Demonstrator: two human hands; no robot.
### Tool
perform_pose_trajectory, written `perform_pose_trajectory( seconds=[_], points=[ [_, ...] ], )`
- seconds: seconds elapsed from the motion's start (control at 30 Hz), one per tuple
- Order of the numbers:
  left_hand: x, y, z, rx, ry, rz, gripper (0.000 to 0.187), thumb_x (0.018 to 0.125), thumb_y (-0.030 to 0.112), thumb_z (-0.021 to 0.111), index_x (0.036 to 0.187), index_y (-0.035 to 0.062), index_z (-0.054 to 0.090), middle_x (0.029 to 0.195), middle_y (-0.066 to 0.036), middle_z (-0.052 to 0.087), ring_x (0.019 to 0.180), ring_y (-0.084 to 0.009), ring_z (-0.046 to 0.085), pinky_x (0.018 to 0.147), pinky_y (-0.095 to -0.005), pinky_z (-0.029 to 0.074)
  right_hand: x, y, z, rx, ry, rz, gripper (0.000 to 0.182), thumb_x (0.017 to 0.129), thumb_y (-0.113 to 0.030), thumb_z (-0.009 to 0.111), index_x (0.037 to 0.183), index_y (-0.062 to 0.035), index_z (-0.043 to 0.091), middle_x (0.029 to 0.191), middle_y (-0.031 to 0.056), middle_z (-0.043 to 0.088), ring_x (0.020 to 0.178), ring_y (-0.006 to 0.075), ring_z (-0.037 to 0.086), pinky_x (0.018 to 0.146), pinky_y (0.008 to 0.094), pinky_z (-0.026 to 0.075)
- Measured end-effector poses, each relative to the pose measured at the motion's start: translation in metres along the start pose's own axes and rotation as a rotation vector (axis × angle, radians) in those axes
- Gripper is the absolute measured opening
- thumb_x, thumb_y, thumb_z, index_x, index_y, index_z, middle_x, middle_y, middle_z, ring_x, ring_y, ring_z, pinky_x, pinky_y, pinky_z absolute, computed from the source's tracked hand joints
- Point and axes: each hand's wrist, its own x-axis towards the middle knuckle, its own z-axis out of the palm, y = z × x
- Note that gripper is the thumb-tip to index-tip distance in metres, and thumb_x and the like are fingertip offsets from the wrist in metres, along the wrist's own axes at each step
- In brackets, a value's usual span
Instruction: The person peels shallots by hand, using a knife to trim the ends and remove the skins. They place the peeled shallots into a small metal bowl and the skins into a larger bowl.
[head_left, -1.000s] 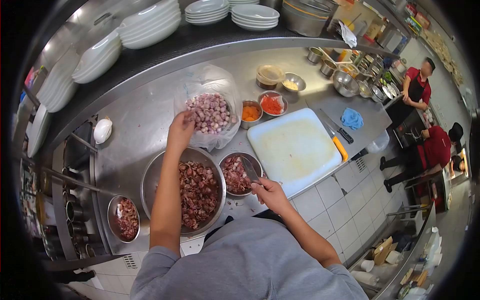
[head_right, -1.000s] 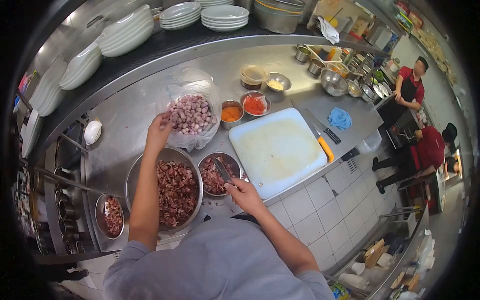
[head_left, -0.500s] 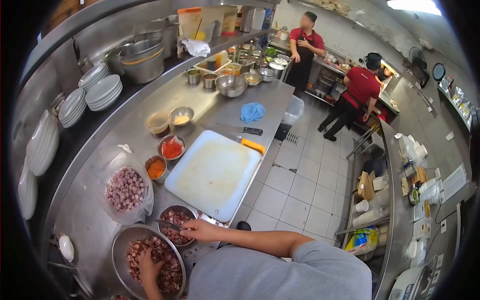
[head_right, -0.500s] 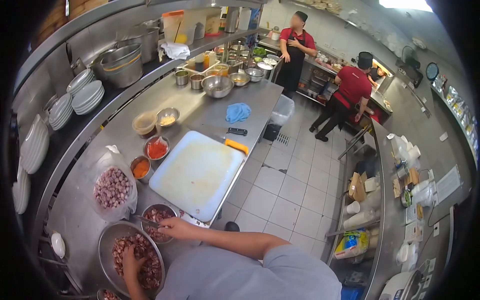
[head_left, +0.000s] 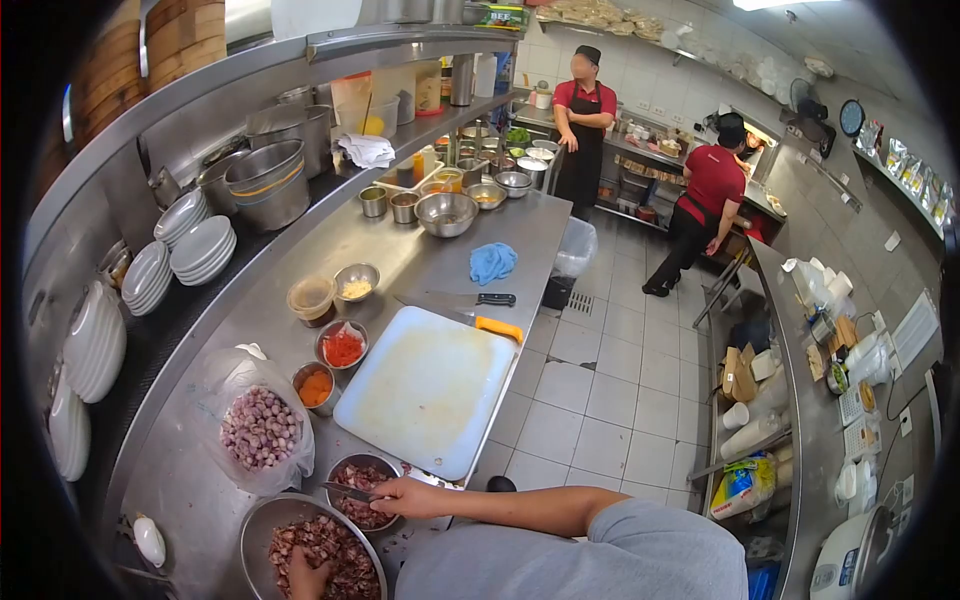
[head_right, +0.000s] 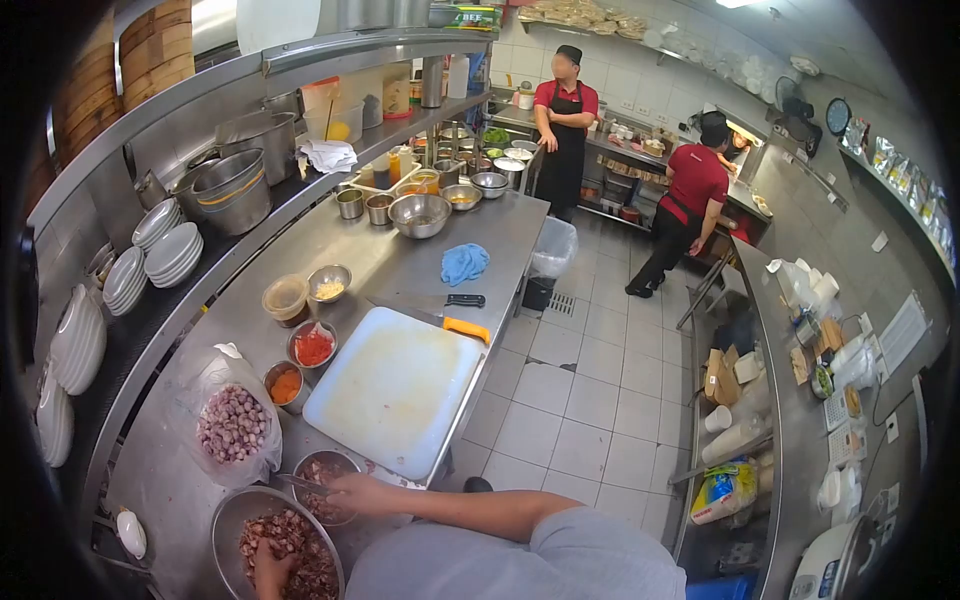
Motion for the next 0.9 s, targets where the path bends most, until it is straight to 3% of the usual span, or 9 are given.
perform_pose_trajectory(
  seconds=[0.1,0.17,0.23,0.3,0.37,0.43,0.47,0.73,0.9],
  points=[
    [-0.014,0.012,-0.007,0.102,0.162,0.013,0.038,0.091,0.033,0.060,0.117,0.0056,0.061,0.121,-0.020,0.060,0.112,-0.0392,0.055,0.100,-0.0462,0.039,-0.001,0.002,0.002,0.019,0.025,0.005,0.026,0.098,-0.024,0.055,0.096,0.0013,0.060,0.076,0.0049,0.058,0.075,0.0110,0.053,0.070,0.0292,0.045],
    [-0.014,0.015,-0.009,0.184,0.238,0.039,0.037,0.094,0.034,0.056,0.116,0.0054,0.062,0.119,-0.020,0.061,0.109,-0.0404,0.056,0.099,-0.0463,0.040,-0.002,0.000,0.003,0.085,0.033,-0.015,0.027,0.095,-0.025,0.055,0.091,0.0018,0.057,0.076,0.0138,0.057,0.073,0.0223,0.056,0.068,0.0381,0.045],
    [-0.006,0.011,-0.010,0.024,0.252,-0.147,0.042,0.096,0.038,0.049,0.123,0.0065,0.060,0.129,-0.018,0.057,0.119,-0.0397,0.051,0.103,-0.0445,0.038,-0.003,-0.001,0.002,0.071,0.020,-0.003,0.027,0.095,-0.025,0.055,0.091,0.0017,0.057,0.076,0.0138,0.057,0.073,0.0225,0.056,0.068,0.0381,0.045],
    [-0.007,0.007,-0.008,-0.008,0.279,-0.112,0.044,0.097,0.038,0.047,0.126,0.0067,0.058,0.133,-0.019,0.055,0.122,-0.0393,0.048,0.104,-0.0435,0.036,-0.003,-0.002,0.001,0.056,0.002,0.009,0.027,0.095,-0.025,0.054,0.091,0.0016,0.056,0.076,0.0137,0.057,0.073,0.0227,0.056,0.068,0.0381,0.045],
    [0.009,-0.016,0.001,-0.041,0.308,-0.075,0.046,0.098,0.039,0.045,0.129,0.0069,0.057,0.137,-0.019,0.052,0.126,-0.0388,0.046,0.106,-0.0426,0.035,-0.003,-0.003,0.000,0.020,-0.010,0.013,0.023,0.097,-0.023,0.057,0.097,0.0001,0.062,0.074,0.0030,0.057,0.072,0.0101,0.052,0.067,0.0292,0.044],
    [0.065,-0.095,0.036,-0.183,0.691,0.288,0.032,0.083,0.006,0.069,0.112,-0.0003,0.056,0.098,-0.011,0.062,0.079,-0.0246,0.060,0.078,-0.0350,0.048,-0.002,0.000,0.001,0.023,-0.013,0.021,0.023,0.097,-0.023,0.057,0.097,-0.0001,0.062,0.073,0.0026,0.057,0.072,0.0098,0.052,0.067,0.0290,0.044],
    [0.079,-0.128,0.050,-0.185,0.689,0.286,0.032,0.083,0.006,0.069,0.112,-0.0003,0.056,0.098,-0.011,0.062,0.079,-0.0246,0.060,0.078,-0.0350,0.048,-0.003,0.001,0.002,0.026,-0.018,0.028,0.023,0.097,-0.023,0.057,0.097,-0.0003,0.062,0.072,0.0021,0.057,0.071,0.0096,0.052,0.066,0.0289,0.044],
    [0.046,-0.070,0.052,-0.775,0.140,0.090,0.032,0.080,-0.010,0.059,0.109,0.0028,0.056,0.087,0.000,0.052,0.069,-0.0086,0.054,0.057,-0.0220,0.049,-0.005,-0.007,0.002,0.020,0.000,0.020,0.021,0.097,-0.021,0.057,0.097,-0.0002,0.062,0.073,0.0018,0.057,0.072,0.0090,0.053,0.067,0.0276,0.045],
    [0.049,-0.072,0.048,-0.699,0.228,0.119,0.023,0.080,-0.010,0.053,0.099,0.0037,0.055,0.085,0.000,0.051,0.066,-0.0091,0.052,0.057,-0.0232,0.047,-0.005,-0.004,0.006,0.036,0.014,0.008,0.021,0.097,-0.020,0.057,0.099,-0.0004,0.062,0.074,0.0023,0.058,0.072,0.0094,0.053,0.067,0.0276,0.045]
  ],
)
